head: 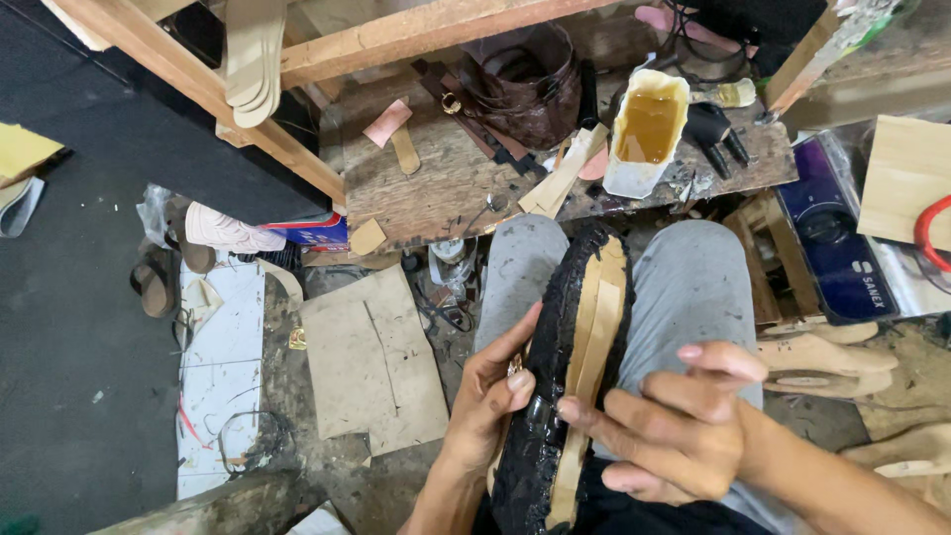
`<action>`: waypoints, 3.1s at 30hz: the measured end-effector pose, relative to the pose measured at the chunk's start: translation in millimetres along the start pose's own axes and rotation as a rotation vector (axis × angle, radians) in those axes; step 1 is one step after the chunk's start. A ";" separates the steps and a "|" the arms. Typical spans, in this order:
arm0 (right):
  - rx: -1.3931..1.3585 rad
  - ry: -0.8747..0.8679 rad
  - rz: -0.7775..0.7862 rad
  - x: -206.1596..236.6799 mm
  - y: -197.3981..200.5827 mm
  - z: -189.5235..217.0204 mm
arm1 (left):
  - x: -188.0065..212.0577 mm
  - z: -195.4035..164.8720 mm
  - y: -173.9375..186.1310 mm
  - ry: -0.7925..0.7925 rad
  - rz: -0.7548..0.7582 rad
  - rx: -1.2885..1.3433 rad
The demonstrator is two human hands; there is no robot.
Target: The person sits on the floor holding a black shoe upper with a flat insole board and spreads yellow glue over the sole area with a finger, dipping into a glue container on the bench. They briefly reach to a shelf of finished shoes, then continue smoothing glue over the sole edge and surface.
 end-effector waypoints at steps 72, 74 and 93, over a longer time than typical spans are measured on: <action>-0.097 -0.204 -0.025 -8.2 -2.3 -23.4 | 1.6 7.2 1.3 0.044 0.052 0.004; -0.100 -0.160 -0.039 -9.1 -1.9 -22.7 | 1.1 7.8 3.6 0.061 0.020 -0.031; -0.128 -0.376 -0.026 -12.7 -0.3 -35.5 | 5.1 10.2 4.0 0.031 0.080 -0.053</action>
Point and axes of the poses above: each hand's wrist, its own x-axis away from the middle knuckle, its own y-axis out of the back of the hand, z = x × y, the point moved 4 cm from there along -x, towards the middle knuckle, and after that the axes turned 10 degrees about z, right-handed, at the moved point
